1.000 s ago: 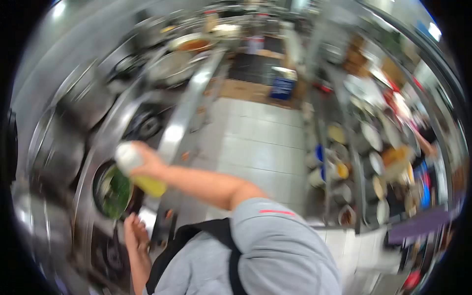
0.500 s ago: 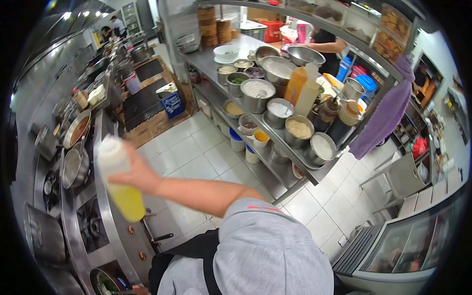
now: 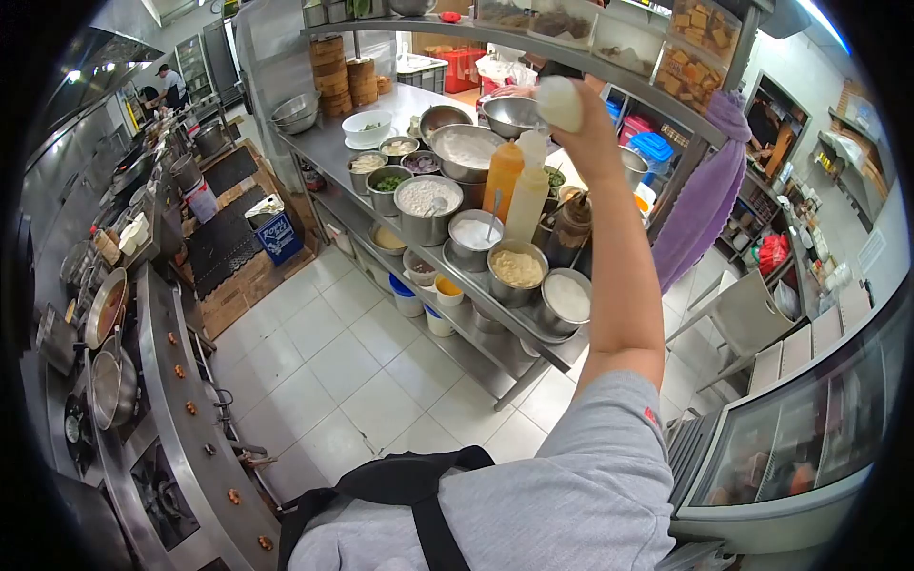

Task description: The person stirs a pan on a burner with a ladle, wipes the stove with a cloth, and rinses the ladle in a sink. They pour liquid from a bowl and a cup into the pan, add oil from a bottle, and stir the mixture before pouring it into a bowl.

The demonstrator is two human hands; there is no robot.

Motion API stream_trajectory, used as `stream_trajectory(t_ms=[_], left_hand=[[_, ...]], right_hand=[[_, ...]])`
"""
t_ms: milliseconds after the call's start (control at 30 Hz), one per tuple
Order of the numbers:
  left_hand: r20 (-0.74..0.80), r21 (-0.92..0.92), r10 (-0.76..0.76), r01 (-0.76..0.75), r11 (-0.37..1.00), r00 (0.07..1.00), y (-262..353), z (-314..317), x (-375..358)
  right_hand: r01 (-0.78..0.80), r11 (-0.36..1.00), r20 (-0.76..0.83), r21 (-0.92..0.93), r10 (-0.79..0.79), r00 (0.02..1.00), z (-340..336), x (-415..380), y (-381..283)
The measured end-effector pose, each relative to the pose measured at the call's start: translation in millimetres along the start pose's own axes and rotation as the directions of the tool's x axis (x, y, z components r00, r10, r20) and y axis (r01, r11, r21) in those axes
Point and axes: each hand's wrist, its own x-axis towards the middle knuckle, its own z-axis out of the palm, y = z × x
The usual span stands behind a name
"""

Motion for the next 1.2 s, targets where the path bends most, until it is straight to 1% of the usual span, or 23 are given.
stream_trajectory(t_ms=[33,100,133,200,300,333,433,467,533,567,633,667,733,767,833,867,933,967,1033,1067,1133,1167,1200], left_hand=[[0.011,0.023,-0.005,0.005,1.000,1.000,-2,5,3],[0.028,0.069,-0.017,0.015,0.998,0.999,-7,14,8],[0.036,0.090,-0.023,0.019,0.996,0.999,-8,17,10],[0.046,0.130,-0.031,0.025,0.991,0.998,-10,25,12],[0.065,0.190,-0.039,0.025,0.981,0.997,-12,34,18],[0.071,0.212,-0.041,0.025,0.977,0.997,-13,38,19],[0.080,0.262,-0.044,0.022,0.965,0.996,-17,44,22],[0.086,0.277,-0.047,0.022,0.961,0.995,-15,48,22],[0.089,0.304,-0.050,0.021,0.952,0.995,-18,49,25],[0.092,0.316,-0.053,0.022,0.948,0.994,-19,51,26],[0.093,0.342,-0.057,0.022,0.939,0.994,-21,51,28],[0.094,0.355,-0.060,0.023,0.934,0.994,-21,51,31],[0.097,0.376,-0.063,0.022,0.926,0.993,-24,53,34],[0.094,0.380,-0.066,0.026,0.925,0.993,-25,51,35],[0.096,0.400,-0.071,0.027,0.916,0.993,-28,50,38],[0.095,0.409,-0.076,0.031,0.912,0.993,-30,48,39],[0.093,0.425,-0.077,0.030,0.905,0.993,-33,47,43],[0.093,0.432,-0.081,0.033,0.901,0.992,-34,45,44],[0.090,0.449,-0.082,0.033,0.893,0.993,-38,41,48],[0.092,0.455,-0.082,0.032,0.890,0.992,-40,39,50],[0.089,0.471,-0.084,0.032,0.882,0.993,-45,34,54],[0.086,0.481,-0.085,0.033,0.876,0.993,-48,31,55],[0.084,0.488,-0.085,0.033,0.872,0.993,-51,28,58]], right_hand=[[0.004,1.000,0.002,-0.004,-0.004,1.000,-8,-7,22],[-0.238,0.970,0.003,-0.055,0.238,0.971,-23,-26,57],[-0.240,0.969,0.004,-0.060,0.241,0.971,-28,-33,66],[-0.396,0.918,0.012,0.015,0.396,0.918,-37,-47,83],[-0.456,0.890,-0.005,-0.032,0.456,0.890,-46,-64,96],[-0.517,0.855,-0.008,-0.042,0.517,0.856,-47,-67,103],[-0.595,0.794,-0.038,-0.126,0.596,0.802,-52,-79,134],[-0.598,0.791,-0.040,-0.130,0.598,0.800,-54,-82,146],[-0.703,0.676,0.034,-0.219,0.726,0.687,-56,-86,164],[-0.705,0.674,0.033,-0.219,0.728,0.685,-56,-88,169],[-0.785,0.576,-0.018,-0.226,0.804,0.595,-56,-91,172],[-0.786,0.575,-0.017,-0.226,0.805,0.593,-57,-90,170],[-0.848,0.409,0.000,-0.336,0.901,0.434,-61,-88,166],[-0.847,0.411,0.002,-0.336,0.900,0.436,-61,-87,168],[-0.860,0.312,0.000,-0.403,0.940,0.341,-58,-82,164],[-0.860,0.312,0.002,-0.404,0.940,0.341,-59,-80,159],[-0.897,0.284,0.121,-0.338,0.959,0.258,-64,-75,151],[-0.896,0.286,0.122,-0.338,0.958,0.260,-62,-77,158],[-0.882,0.269,0.023,-0.388,0.959,0.283,-55,-81,168],[-0.882,0.271,0.026,-0.387,0.959,0.283,-55,-82,168],[-0.926,0.244,0.233,-0.288,0.956,0.179,-59,-85,163],[-0.926,0.241,0.233,-0.289,0.956,0.176,-60,-84,158],[-0.887,0.257,0.214,-0.383,0.959,0.186,-60,-82,152]])
